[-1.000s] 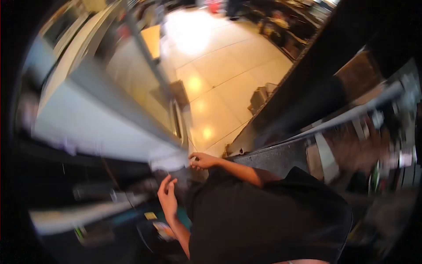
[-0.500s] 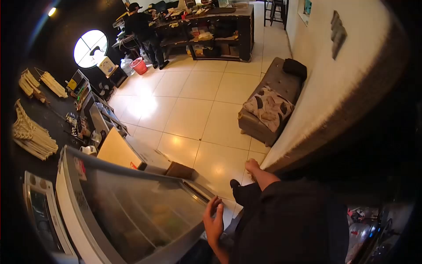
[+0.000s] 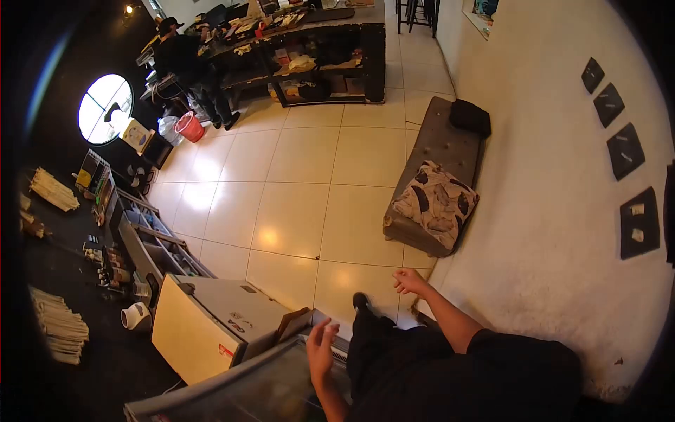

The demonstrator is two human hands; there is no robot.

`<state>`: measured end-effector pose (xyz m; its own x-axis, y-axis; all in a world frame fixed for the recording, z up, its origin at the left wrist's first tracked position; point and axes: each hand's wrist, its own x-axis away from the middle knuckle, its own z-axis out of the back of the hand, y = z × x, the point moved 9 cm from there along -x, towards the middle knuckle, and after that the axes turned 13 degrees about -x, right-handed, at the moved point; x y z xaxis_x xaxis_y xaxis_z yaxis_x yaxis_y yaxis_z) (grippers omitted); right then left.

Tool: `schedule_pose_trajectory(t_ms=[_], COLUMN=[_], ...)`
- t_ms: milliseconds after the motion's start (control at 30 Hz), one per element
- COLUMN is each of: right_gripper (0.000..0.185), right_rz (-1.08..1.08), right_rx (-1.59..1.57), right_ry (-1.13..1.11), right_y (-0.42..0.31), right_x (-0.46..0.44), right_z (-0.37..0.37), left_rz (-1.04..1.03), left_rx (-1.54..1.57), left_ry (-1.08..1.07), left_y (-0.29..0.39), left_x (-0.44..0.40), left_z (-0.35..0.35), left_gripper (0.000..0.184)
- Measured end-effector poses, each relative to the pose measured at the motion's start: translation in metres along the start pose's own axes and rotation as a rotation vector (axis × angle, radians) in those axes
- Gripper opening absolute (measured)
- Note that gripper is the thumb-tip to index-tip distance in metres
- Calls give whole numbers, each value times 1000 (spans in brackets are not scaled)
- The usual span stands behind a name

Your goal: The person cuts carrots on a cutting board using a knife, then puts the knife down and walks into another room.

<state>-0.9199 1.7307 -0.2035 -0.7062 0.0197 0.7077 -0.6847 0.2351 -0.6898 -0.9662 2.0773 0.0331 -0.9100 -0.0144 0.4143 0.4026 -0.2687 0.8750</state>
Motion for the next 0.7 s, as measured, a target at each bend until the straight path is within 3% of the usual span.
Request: schedule_pose_trajectory(t_ms=[367,533,700], right_gripper=[37,44,38], right_rz=[29,79,31], right_rx=[-52,-303,-500], right_ry=[200,321,510], right_y=[-185,-255,-265], right_x=[-139,-148,-201], right_z=[9,15,73], left_rz=[-38,-208,-287], left_rx=[-28,-188,-204], left_ry=[9,-175,-353], left_y=[139,271,366], left_x=[-319,-462,-606], left_z=[79,64,3], left_gripper=[36,35,35])
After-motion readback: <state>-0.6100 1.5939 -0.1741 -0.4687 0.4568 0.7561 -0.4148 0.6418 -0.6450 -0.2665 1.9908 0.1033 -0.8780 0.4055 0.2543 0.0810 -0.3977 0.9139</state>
